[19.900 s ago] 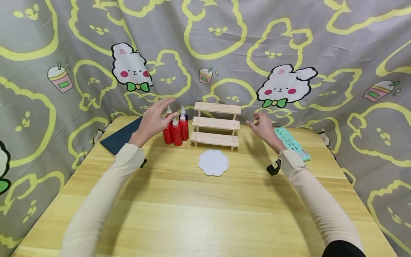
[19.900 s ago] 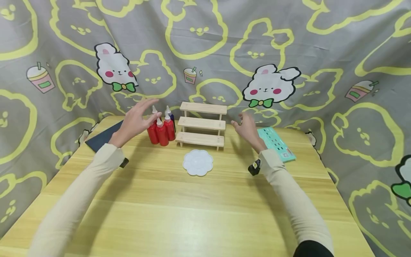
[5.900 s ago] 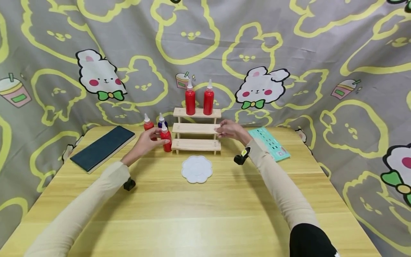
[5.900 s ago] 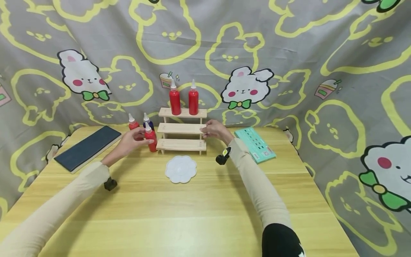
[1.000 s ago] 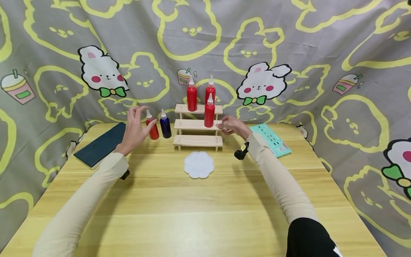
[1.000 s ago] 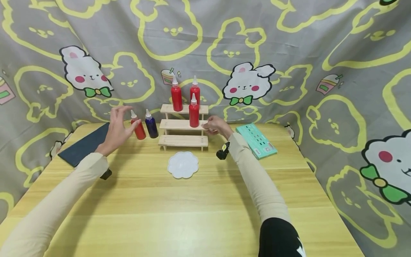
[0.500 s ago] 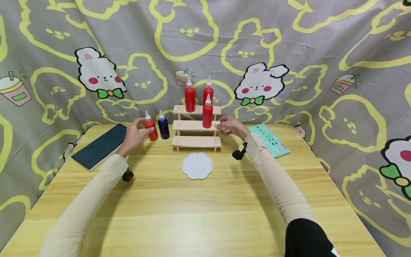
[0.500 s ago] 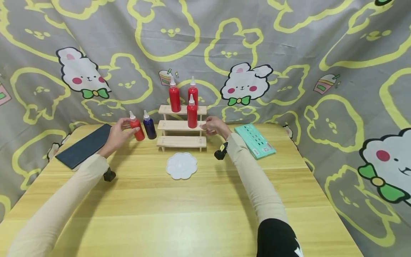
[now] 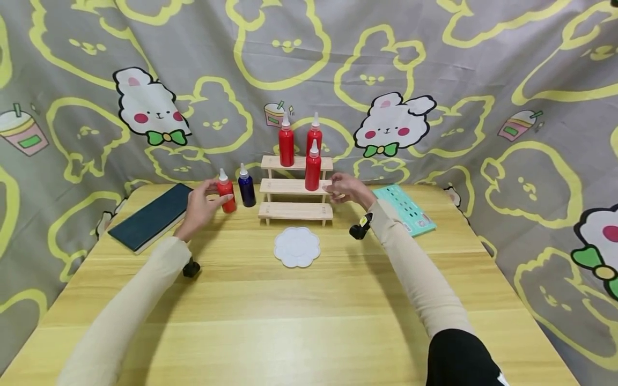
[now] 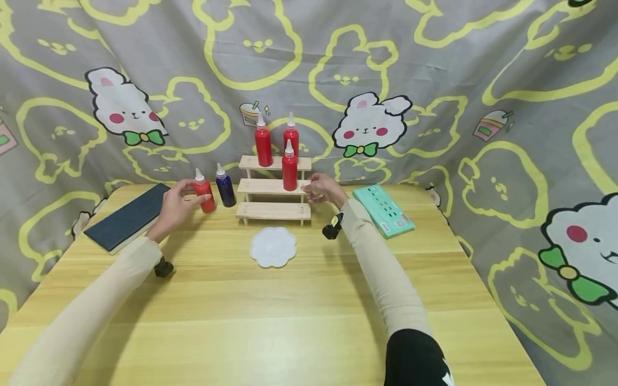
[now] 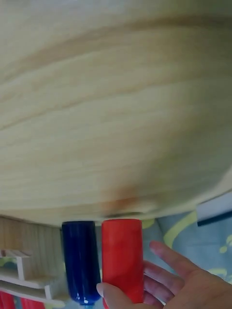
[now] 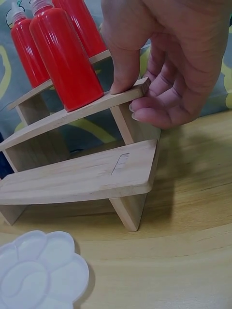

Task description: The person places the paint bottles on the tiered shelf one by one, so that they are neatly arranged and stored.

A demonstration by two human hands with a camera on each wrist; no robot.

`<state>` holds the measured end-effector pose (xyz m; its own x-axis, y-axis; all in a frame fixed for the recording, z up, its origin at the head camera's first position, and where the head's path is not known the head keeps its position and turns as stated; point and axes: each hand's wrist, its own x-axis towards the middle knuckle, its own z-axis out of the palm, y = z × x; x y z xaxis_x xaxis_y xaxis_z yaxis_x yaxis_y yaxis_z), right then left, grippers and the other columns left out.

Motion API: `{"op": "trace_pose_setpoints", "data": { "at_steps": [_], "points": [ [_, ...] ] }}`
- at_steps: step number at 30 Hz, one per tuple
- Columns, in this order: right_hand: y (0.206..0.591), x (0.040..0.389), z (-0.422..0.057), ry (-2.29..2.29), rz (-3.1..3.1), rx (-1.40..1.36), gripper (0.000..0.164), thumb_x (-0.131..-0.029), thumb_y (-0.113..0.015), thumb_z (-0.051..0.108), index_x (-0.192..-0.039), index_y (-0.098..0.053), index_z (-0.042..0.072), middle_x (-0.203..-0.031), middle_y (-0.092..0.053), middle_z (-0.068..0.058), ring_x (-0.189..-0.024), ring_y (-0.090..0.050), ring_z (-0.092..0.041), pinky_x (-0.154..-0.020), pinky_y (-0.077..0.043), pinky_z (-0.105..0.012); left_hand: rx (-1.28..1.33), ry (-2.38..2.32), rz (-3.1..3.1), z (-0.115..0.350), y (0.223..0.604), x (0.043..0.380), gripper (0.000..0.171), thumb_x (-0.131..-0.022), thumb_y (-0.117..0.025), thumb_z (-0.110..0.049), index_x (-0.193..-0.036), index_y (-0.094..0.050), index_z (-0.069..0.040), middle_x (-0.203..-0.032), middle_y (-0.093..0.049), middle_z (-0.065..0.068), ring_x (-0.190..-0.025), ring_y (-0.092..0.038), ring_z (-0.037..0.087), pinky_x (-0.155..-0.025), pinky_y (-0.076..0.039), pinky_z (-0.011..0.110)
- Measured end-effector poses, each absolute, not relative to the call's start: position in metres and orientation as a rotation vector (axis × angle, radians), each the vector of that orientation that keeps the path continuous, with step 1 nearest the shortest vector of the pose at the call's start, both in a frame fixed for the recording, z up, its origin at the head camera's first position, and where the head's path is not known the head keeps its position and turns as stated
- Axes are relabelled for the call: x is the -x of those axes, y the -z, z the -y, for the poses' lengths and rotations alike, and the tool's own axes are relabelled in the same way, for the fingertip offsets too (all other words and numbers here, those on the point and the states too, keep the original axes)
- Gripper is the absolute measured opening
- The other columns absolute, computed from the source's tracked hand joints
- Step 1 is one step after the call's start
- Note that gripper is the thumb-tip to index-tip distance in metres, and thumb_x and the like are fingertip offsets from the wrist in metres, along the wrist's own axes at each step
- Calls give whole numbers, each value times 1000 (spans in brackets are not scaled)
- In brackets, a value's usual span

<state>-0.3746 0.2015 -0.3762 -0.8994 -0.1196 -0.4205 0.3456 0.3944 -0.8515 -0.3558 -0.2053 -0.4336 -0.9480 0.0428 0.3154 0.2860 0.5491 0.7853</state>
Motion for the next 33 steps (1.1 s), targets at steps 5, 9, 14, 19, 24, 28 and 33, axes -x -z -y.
{"op": "trace_pose_setpoints", "data": {
  "at_steps": [5,9,14,19,24,28,33],
  "points": [
    [377,373,-202,1538,-2222,-183,54,-105,-65,13,-150,-38,1,-112,-55,-10,-99,-65,-27,-97,-60,-40,300,1317,2412,207,418,352,49,-95,-81,-21,-136,-62,-1,-125,-71,20,-114,-67,27,-81,-51,7],
    [378,373,-199,1560,-2206,-184,53,-105,-64,12,-150,-38,0,-113,-55,-11,-104,-63,-30,-101,-58,-44,344,1375,2264,205,389,346,48,-94,-81,-13,-136,-62,-1,-124,-70,20,-104,-66,6,-83,-51,5],
    [378,372,-201,1554,-2218,-186,49,-105,-64,13,-147,-40,1,-111,-56,-10,-107,-64,-32,-105,-56,-47,343,1473,2163,195,361,346,50,-93,-81,-11,-139,-62,-4,-127,-68,9,-107,-62,-1,-91,-55,12],
    [379,373,-204,1508,-2247,-192,47,-105,-64,17,-145,-42,4,-111,-56,-9,-100,-66,-27,-105,-56,-46,392,1560,2129,172,335,328,48,-94,-79,-10,-139,-61,-5,-121,-65,-8,-108,-61,1,-91,-54,13],
    [380,373,-202,1509,-2236,-174,48,-105,-65,18,-145,-42,4,-111,-56,-8,-94,-67,-23,-106,-55,-46,482,1573,2158,154,330,322,49,-95,-77,-6,-141,-60,-2,-126,-68,9,-108,-62,3,-91,-54,14],
    [379,372,-203,1500,-2244,-194,49,-105,-64,17,-146,-41,4,-109,-56,-8,-90,-66,-20,-99,-59,-42,547,1601,2212,140,343,336,53,-96,-78,-11,-145,-60,-7,-133,-67,15,-112,-64,7,-95,-56,22],
    [379,371,-203,1505,-2261,-187,47,-105,-64,16,-143,-41,3,-106,-56,-9,-86,-64,-19,-92,-62,-39,595,1593,2260,124,352,345,52,-95,-80,-16,-145,-63,-10,-133,-69,14,-118,-67,22,-97,-60,39]
  ]
}}
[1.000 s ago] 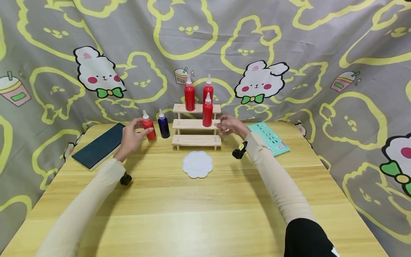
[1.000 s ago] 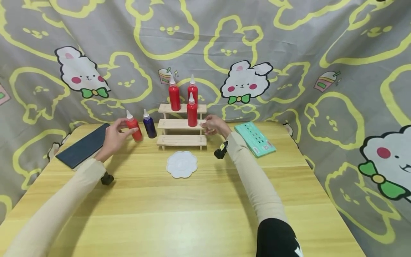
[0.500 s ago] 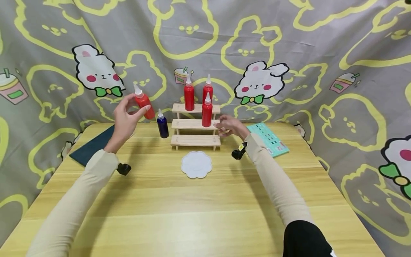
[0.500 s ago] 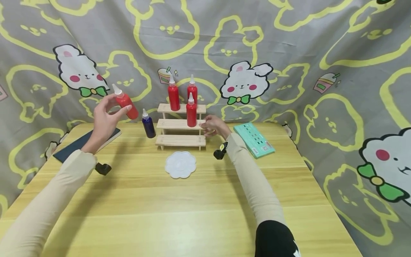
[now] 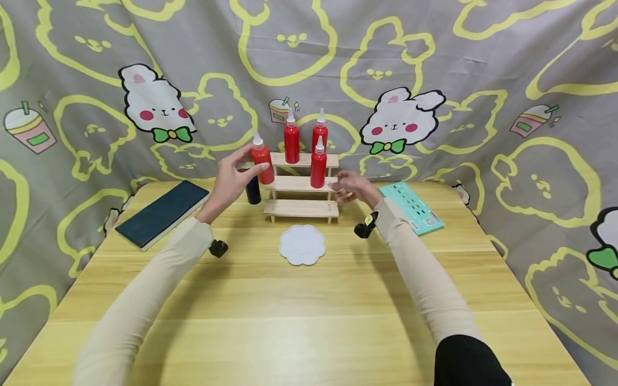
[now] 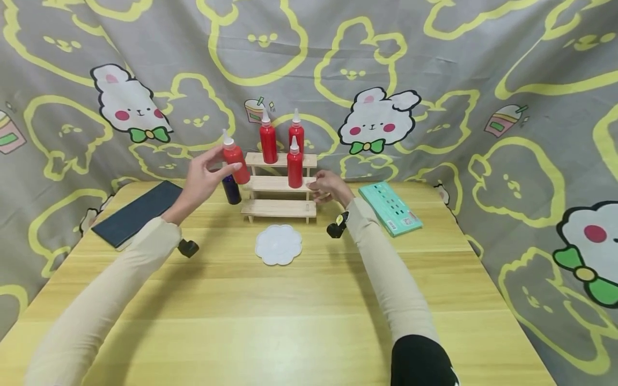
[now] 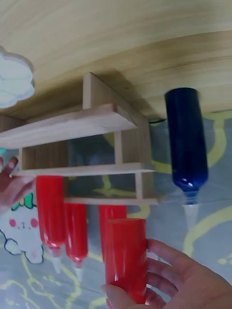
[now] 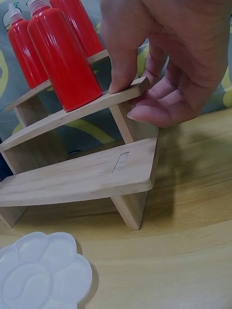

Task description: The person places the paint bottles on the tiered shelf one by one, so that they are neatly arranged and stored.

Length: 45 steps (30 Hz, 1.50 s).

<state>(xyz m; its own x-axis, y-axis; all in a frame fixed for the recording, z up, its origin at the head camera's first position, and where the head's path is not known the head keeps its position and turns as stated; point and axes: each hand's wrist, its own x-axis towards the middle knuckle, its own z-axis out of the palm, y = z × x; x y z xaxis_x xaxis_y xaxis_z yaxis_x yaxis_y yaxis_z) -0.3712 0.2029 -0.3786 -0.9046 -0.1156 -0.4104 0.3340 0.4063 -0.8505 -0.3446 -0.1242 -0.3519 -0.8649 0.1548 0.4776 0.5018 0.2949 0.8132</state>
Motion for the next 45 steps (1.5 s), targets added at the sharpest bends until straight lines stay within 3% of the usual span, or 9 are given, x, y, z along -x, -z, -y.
{"op": "trace_pose_setpoints", "data": {
  "at_steps": [6,18,34,40,45],
  "points": [
    [381,372,-203,1513,-2233,-198,47,-105,-64,16,-144,-41,3,-107,-55,-7,-87,-65,-20,-90,-62,-37,632,1587,2311,100,363,352,49,-94,-81,-16,-139,-66,-5,-128,-72,18,-115,-70,33,-101,-57,51],
    [380,373,-200,1528,-2221,-180,41,-105,-63,17,-137,-40,4,-103,-54,-8,-78,-63,-16,-77,-62,-29,577,1611,2396,73,376,369,56,-96,-79,-19,-147,-60,-5,-130,-69,18,-116,-67,33,-99,-57,46],
    [383,368,-203,1550,-2222,-199,52,-105,-63,16,-148,-38,3,-110,-54,-9,-81,-66,-18,-87,-63,-34,585,1604,2446,64,385,375,63,-99,-76,-23,-154,-51,-7,-138,-65,17,-125,-66,34,-97,-60,49],
    [386,368,-207,1563,-2218,-201,51,-105,-64,17,-147,-39,3,-109,-56,-9,-86,-66,-21,-83,-63,-32,608,1610,2432,62,388,376,62,-99,-76,-24,-154,-51,-8,-138,-65,17,-126,-65,34,-99,-59,50],
    [384,372,-205,1591,-2223,-173,54,-105,-63,13,-150,-37,0,-107,-55,-10,-79,-64,-17,-81,-62,-30,617,1572,2436,63,385,377,62,-100,-74,-25,-155,-51,-8,-139,-65,17,-127,-65,35,-99,-58,50]
  ]
}}
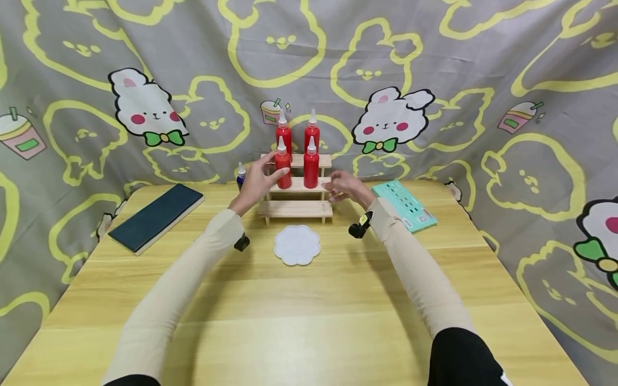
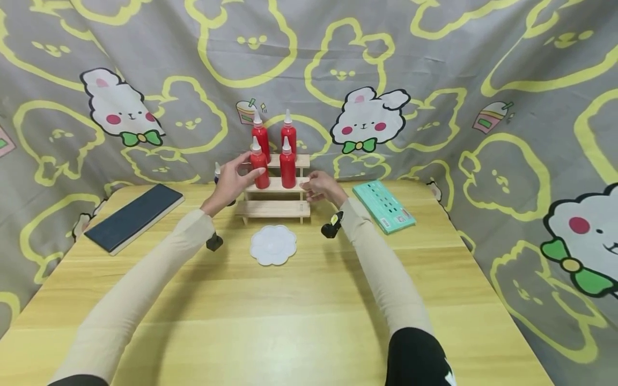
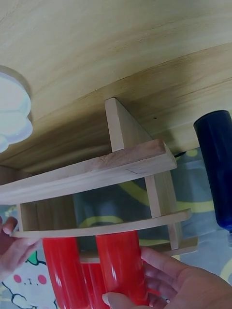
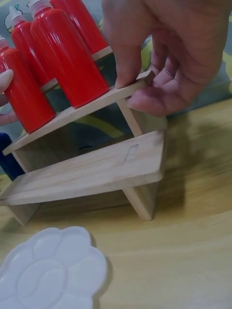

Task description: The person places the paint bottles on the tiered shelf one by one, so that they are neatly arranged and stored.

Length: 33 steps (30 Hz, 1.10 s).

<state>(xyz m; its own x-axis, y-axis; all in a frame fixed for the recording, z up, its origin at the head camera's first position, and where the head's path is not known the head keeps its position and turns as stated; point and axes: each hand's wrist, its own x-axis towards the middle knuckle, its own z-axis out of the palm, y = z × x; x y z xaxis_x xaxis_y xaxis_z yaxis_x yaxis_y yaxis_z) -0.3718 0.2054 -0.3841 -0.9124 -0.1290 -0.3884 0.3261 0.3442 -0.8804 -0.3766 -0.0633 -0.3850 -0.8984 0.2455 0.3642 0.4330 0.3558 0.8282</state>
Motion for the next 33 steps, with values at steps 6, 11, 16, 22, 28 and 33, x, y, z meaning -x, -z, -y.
{"op": "trace_pose_setpoints", "data": {
  "at_steps": [6,11,16,22,28,33],
  "points": [
    [380,374,-206,1600,-2201,-174,61,-104,-64,10,-155,-33,-2,-103,-57,-8,-77,-64,-15,-81,-60,-28,621,1539,2440,62,383,376,60,-100,-74,-22,-155,-51,-8,-140,-65,17,-126,-66,34,-101,-58,48],
    [379,374,-207,1593,-2208,-157,59,-104,-64,8,-153,-32,-5,-94,-56,-6,-73,-63,-14,-75,-60,-25,617,1541,2441,61,383,376,62,-100,-74,-22,-155,-50,-7,-140,-65,17,-127,-66,34,-101,-58,47],
    [379,374,-208,1574,-2209,-135,61,-104,-64,10,-155,-32,-4,-94,-57,-5,-71,-63,-12,-77,-60,-26,594,1556,2452,62,382,375,62,-100,-75,-24,-155,-51,-8,-140,-65,16,-126,-66,33,-100,-59,47],
    [383,374,-207,1633,-2154,-150,50,-105,-63,10,-146,-37,-1,-87,-54,-4,-73,-62,-14,-81,-58,-30,554,1546,2461,63,379,372,55,-99,-76,-24,-146,-56,-7,-133,-67,17,-123,-65,31,-102,-56,47],
    [385,372,-205,1621,-2181,-141,49,-106,-62,12,-146,-37,1,-89,-55,-3,-77,-61,-15,-92,-58,-36,554,1561,2444,65,375,371,62,-95,-81,-23,-147,-52,-6,-132,-66,15,-122,-64,29,-100,-57,43],
    [384,372,-209,1607,-2177,-131,51,-106,-62,13,-147,-34,1,-85,-56,-3,-74,-61,-14,-76,-58,-27,598,1524,2373,74,369,362,64,-94,-81,-19,-147,-50,-1,-134,-59,20,-122,-61,34,-101,-57,47]
  ]
}}
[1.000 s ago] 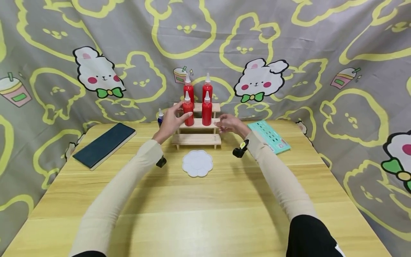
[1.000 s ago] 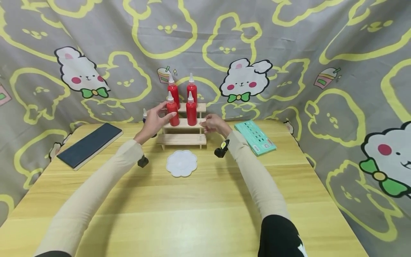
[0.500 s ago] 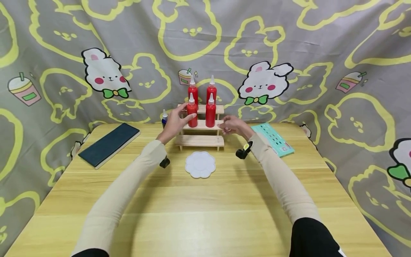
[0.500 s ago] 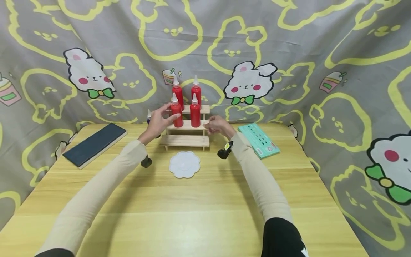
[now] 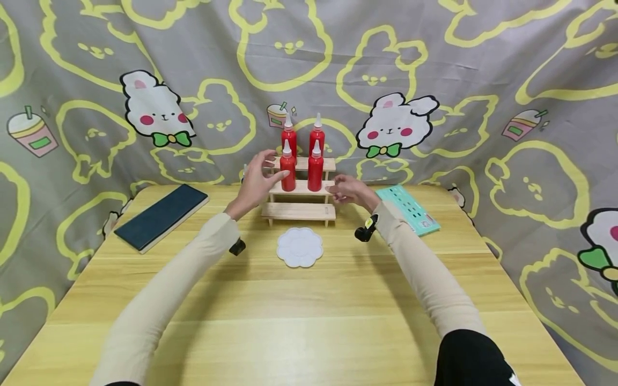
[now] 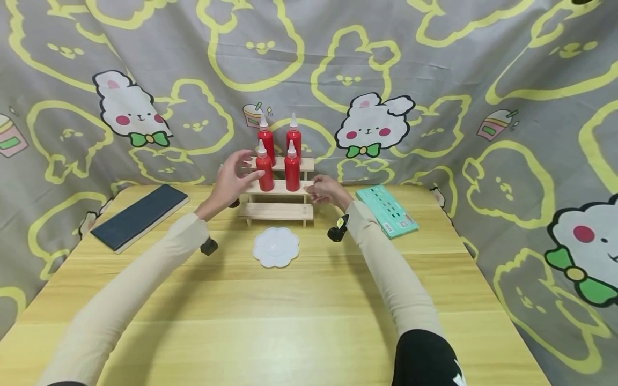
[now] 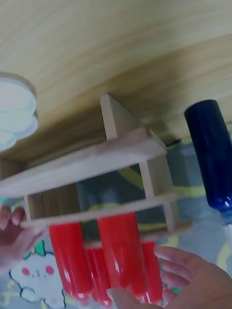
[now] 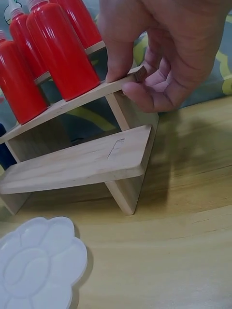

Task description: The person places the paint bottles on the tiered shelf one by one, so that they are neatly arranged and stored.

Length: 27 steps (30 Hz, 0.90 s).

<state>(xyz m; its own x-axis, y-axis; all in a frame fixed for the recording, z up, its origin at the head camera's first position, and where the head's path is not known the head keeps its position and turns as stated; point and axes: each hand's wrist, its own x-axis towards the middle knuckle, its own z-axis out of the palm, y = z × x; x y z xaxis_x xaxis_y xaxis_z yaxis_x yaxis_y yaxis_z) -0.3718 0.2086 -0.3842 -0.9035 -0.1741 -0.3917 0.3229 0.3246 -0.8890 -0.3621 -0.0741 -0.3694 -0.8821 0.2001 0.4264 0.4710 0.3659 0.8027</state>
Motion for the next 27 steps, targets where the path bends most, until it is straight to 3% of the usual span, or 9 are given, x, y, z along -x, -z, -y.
{"op": "trace_pose_setpoints", "data": {
  "at_steps": [7,13,16,22,27],
  "points": [
    [384,370,-209,1594,-2176,-143,45,-105,-62,12,-142,-37,2,-100,-58,-9,-76,-62,-15,-77,-58,-29,608,1451,2221,100,360,355,41,-100,-73,-13,-135,-59,4,-130,-60,25,-120,-60,43,-98,-54,57],
    [385,371,-207,1635,-2167,-154,42,-105,-63,12,-137,-38,2,-93,-55,-5,-71,-60,-13,-72,-57,-26,533,1364,2139,125,375,355,31,-105,-65,-15,-126,-62,7,-125,-59,25,-119,-56,41,-103,-47,58],
    [387,371,-208,1632,-2165,-146,45,-105,-63,14,-141,-37,2,-97,-54,-5,-74,-60,-13,-77,-57,-29,482,1365,2149,133,389,357,33,-105,-65,-18,-127,-60,7,-127,-56,24,-122,-53,43,-105,-44,60],
    [395,368,-210,1639,-2135,-156,58,-106,-64,22,-155,-36,7,-111,-55,-9,-85,-62,-18,-102,-53,-44,351,1407,2232,146,414,358,43,-105,-66,-25,-133,-55,6,-133,-51,25,-124,-51,45,-109,-42,57],
    [394,368,-213,1675,-2133,-146,65,-106,-64,24,-160,-31,8,-105,-56,-8,-77,-61,-14,-97,-54,-41,303,1581,2340,152,424,365,58,-102,-71,-30,-145,-49,2,-140,-54,25,-130,-54,41,-114,-44,53]
  ]
}}
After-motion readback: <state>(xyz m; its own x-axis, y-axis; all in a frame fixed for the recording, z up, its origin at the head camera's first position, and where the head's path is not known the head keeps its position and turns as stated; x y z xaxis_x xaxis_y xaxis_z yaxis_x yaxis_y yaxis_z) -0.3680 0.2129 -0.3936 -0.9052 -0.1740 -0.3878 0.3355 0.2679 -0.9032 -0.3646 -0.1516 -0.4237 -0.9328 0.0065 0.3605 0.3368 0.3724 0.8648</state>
